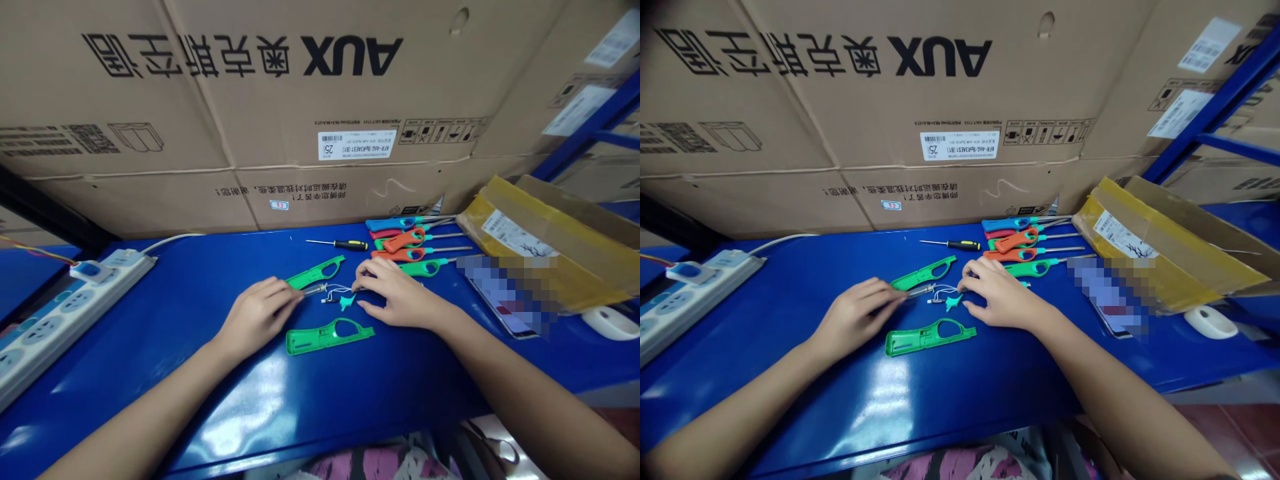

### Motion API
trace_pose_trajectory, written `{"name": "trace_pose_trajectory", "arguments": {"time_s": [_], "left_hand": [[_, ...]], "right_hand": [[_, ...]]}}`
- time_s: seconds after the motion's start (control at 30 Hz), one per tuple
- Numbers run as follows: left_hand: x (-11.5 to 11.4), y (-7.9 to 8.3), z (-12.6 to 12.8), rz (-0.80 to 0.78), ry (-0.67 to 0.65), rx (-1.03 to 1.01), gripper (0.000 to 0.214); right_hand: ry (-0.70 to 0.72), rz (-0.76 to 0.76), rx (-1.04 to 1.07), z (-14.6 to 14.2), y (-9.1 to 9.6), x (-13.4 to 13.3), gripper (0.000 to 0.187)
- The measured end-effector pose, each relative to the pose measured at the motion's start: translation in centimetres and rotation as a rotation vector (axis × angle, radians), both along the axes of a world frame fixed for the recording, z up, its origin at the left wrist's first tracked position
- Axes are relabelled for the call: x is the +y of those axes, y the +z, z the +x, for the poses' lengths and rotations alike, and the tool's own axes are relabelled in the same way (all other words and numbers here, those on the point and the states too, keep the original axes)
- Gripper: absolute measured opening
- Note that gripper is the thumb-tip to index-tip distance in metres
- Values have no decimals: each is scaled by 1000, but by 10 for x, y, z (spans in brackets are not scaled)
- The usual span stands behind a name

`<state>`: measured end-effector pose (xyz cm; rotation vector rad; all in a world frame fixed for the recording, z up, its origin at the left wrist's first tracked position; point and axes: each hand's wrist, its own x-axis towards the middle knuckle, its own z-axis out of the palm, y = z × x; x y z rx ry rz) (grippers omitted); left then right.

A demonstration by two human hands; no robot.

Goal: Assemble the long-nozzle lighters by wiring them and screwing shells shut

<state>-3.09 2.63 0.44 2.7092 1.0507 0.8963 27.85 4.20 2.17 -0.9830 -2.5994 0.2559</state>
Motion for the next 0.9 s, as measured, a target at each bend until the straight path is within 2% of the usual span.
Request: {"name": "trace_pose_trajectory", "arguments": {"time_s": [0.1, 0.2, 0.27, 0.47, 0.63, 0.9], "left_hand": [[8, 2, -9, -3, 168, -60, 22], [11, 2, -12, -26, 226, -33, 25], [10, 0, -10, -51, 193, -20, 22], [5, -5, 0, -89, 46, -84, 18], [1, -3, 5, -130, -23, -40, 16], [1, -7, 6, -158, -63, -10, 15]], "right_hand": [[7, -39, -23, 2, -1, 1, 21], [50, -59, -9, -2, -6, 0, 14], [71, -66, 10, -5, -8, -1, 8], [100, -68, 86, -14, -13, -3, 13], [155, -14, 93, -24, -17, -8, 19], [-84, 46, 161, -29, -20, -4, 13]]}}
